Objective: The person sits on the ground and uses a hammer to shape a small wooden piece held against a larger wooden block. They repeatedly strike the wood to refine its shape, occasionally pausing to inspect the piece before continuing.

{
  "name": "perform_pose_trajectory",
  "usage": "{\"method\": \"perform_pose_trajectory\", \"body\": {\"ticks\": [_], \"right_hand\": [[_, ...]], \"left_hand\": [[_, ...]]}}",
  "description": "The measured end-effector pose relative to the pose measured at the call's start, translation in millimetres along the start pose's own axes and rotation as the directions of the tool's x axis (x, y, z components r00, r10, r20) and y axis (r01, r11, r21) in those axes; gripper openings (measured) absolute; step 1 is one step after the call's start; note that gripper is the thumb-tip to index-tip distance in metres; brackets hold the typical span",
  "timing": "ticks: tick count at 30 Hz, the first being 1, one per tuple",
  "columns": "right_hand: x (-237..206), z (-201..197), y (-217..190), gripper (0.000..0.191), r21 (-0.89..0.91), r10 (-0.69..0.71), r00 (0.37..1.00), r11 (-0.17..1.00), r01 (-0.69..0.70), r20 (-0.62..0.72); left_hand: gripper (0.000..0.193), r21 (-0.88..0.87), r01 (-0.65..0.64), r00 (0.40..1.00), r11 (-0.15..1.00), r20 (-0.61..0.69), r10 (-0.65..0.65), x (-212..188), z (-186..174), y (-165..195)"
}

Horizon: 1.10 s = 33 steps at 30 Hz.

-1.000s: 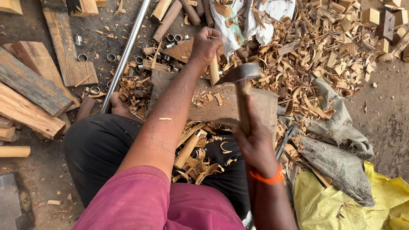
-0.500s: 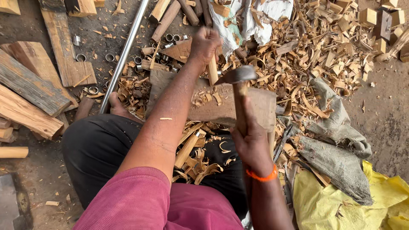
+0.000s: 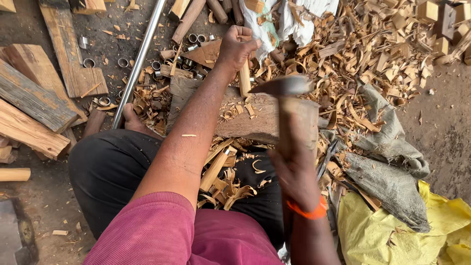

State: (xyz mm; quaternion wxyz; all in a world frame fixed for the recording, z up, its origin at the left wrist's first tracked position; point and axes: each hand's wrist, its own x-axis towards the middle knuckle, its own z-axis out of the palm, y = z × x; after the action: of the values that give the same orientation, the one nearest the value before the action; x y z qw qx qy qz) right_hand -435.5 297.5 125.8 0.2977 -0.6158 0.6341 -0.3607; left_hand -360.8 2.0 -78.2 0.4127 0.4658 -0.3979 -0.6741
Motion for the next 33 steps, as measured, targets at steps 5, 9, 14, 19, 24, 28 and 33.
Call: {"method": "perform_pose_trajectory", "body": {"ticks": [5, 9, 14, 19, 24, 28, 33], "right_hand": [[3, 2, 20, 0.092, 0.011, 0.315, 0.949, 0.949, -0.316, 0.023], [-14, -12, 31, 0.097, -0.248, -0.148, 0.989, 0.959, 0.138, -0.025], [-22, -9, 48, 0.095, 0.116, 0.374, 0.927, 0.923, -0.368, -0.034], [-25, -7, 54, 0.093, 0.172, 0.245, 0.969, 0.956, -0.237, -0.030], [-17, -11, 47, 0.096, 0.169, 0.340, 0.940, 0.926, -0.339, 0.021], [-13, -23, 33, 0.092, -0.002, 0.215, 0.975, 0.976, -0.216, 0.046], [-29, -38, -6, 0.090, 0.383, 0.103, 0.991, 0.922, -0.063, -0.085]], "left_hand": [[0.068, -0.123, -0.125, 0.989, 0.985, 0.063, 0.133, -4, 0, 6], [0.074, -0.234, -0.149, 0.975, 0.961, 0.129, 0.183, -7, -1, 6], [0.078, -0.290, -0.115, 0.979, 0.950, 0.131, 0.158, -10, -1, 11], [0.085, -0.327, 0.077, 0.994, 0.942, 0.104, -0.045, -12, -9, 17], [0.080, -0.315, 0.031, 0.999, 0.949, 0.041, -0.019, -10, -8, 13], [0.065, -0.134, -0.193, 0.980, 0.972, 0.024, 0.198, -4, -2, 7], [0.057, -0.146, -0.155, 0.986, 0.977, 0.044, 0.163, -3, -3, 1]]}}
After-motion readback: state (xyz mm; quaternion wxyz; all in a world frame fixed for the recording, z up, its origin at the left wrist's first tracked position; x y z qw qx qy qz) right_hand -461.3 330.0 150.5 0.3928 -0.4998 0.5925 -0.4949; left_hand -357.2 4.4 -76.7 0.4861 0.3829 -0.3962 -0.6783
